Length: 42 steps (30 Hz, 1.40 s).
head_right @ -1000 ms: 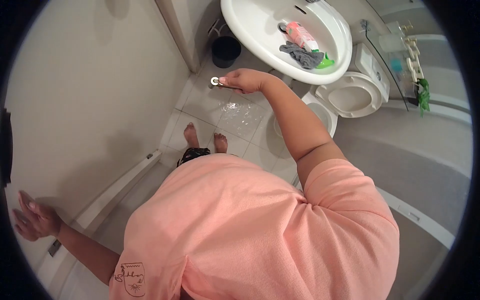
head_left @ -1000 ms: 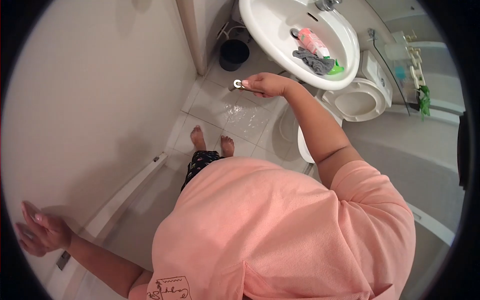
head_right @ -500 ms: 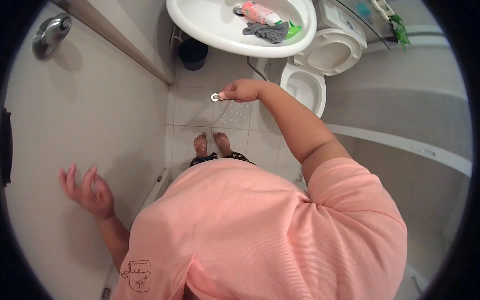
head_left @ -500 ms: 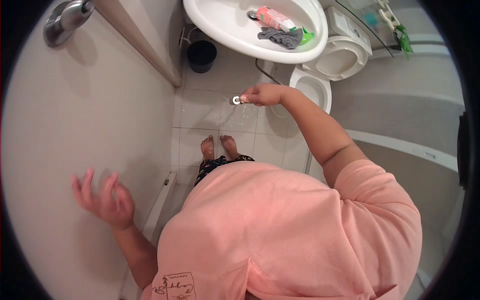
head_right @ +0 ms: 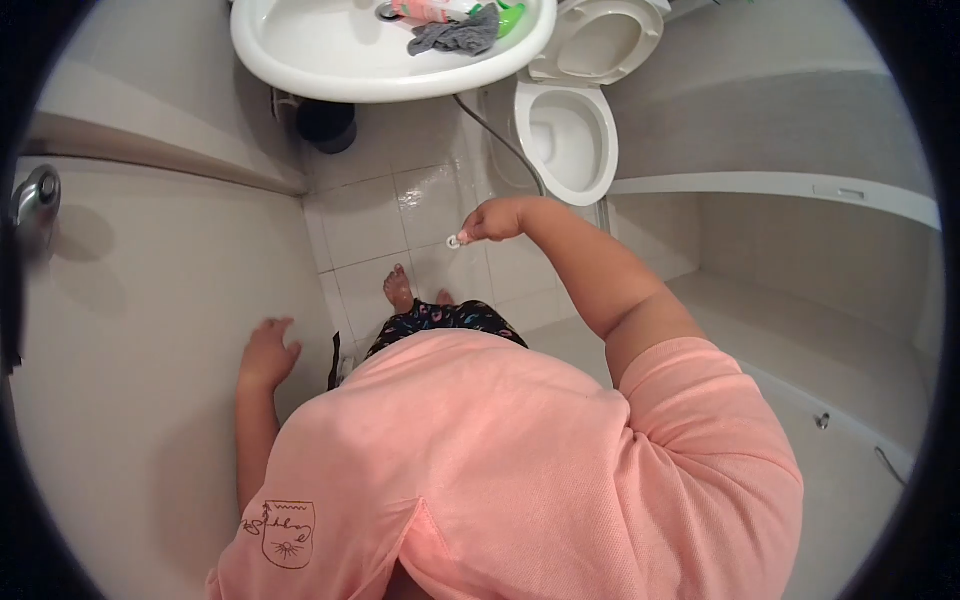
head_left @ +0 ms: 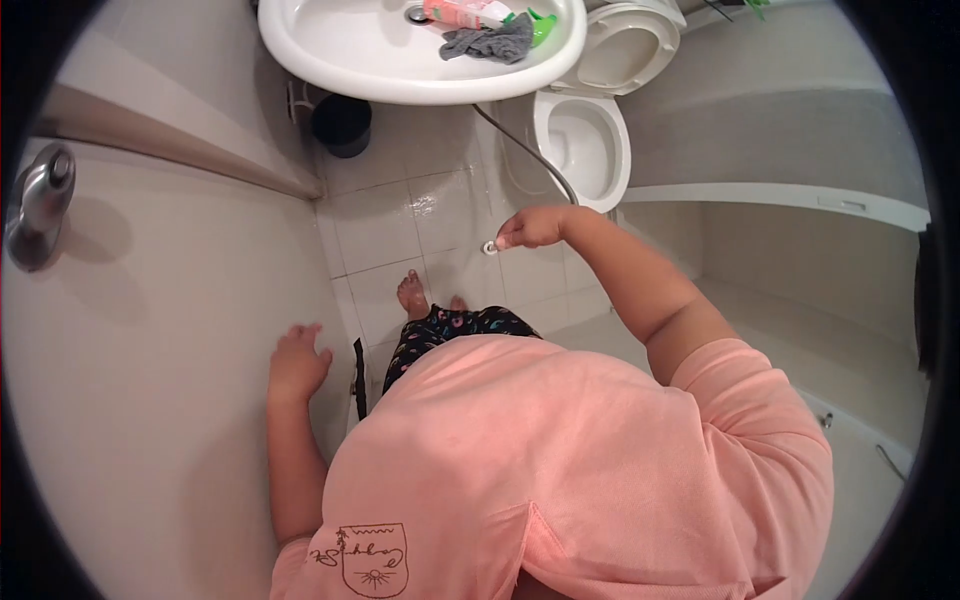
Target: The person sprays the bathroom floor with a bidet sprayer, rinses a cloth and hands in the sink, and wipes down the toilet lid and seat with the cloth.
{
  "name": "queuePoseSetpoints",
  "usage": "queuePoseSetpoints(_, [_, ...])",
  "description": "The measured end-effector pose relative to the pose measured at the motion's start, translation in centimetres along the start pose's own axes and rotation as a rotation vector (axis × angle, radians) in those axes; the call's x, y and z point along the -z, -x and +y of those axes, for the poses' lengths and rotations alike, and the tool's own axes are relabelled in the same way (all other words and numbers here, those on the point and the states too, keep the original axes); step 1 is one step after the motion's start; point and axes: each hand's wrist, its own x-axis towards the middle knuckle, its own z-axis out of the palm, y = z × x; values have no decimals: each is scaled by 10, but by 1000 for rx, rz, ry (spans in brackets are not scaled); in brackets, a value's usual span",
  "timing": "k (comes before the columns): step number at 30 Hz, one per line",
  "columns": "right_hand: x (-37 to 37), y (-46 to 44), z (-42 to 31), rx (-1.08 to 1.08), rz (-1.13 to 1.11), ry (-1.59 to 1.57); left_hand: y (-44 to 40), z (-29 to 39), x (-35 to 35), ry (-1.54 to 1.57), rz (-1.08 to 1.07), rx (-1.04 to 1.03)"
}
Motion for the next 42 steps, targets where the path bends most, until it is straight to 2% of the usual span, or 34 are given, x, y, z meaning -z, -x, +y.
queuePoseSetpoints(2, [-19, -14, 22, 59, -55, -43, -6, -10, -11, 57, -286, 28])
queuePoseSetpoints(7, [-26, -18, 38, -51, -100, -28, -16, -25, -8, 61, -91, -43])
queuePoseSetpoints(8, [-23, -21, 42, -36, -43, -19, -20, -27, -7, 61, -28, -47])
queuePoseSetpoints(12, [-7, -22, 58, -49, 87, -70, -33, -16, 2, 68, -57, -80])
queuePoseSetpoints(20, [-51, -33, 110, -84, 80, -129, -60, 4, 2, 25, -27, -181])
queuePoseSetpoints(22, [-60, -32, 120, 26, 254, -125, -62, 11, -1, -3, -12, -165])
queuePoseSetpoints(24, [-60, -35, 131, 80, 292, -110, -62, 22, 1, -51, -18, -146])
queuePoseSetpoints(27, [-67, -30, 122, 88, 265, -227, -52, 41, -1, -85, -45, -193])
queuePoseSetpoints(29, [-69, -31, 118, 159, 242, -153, -51, 53, 6, -96, -251, -225])
queuePoseSetpoints(34, [-56, -41, 119, 171, 377, -283, -67, 71, 12, -128, -248, -239])
queuePoseSetpoints(36, [-35, -50, 124, 47, 447, -623, -79, 83, 18, -132, -215, -258])
queuePoseSetpoints(37, [-27, -50, 125, 42, 450, -631, -84, 90, 20, -138, -181, -269])
queuePoseSetpoints(39, [-10, -45, 122, 35, 560, -1101, -90, 110, 23, -147, -152, -281])
queuePoseSetpoints(40, [-6, -45, 122, 37, 561, -1108, -92, 121, 25, -140, -159, -277])
queuePoseSetpoints(42, [3, -42, 121, 36, 662, -1520, -96, 139, 29, -150, -164, -278])
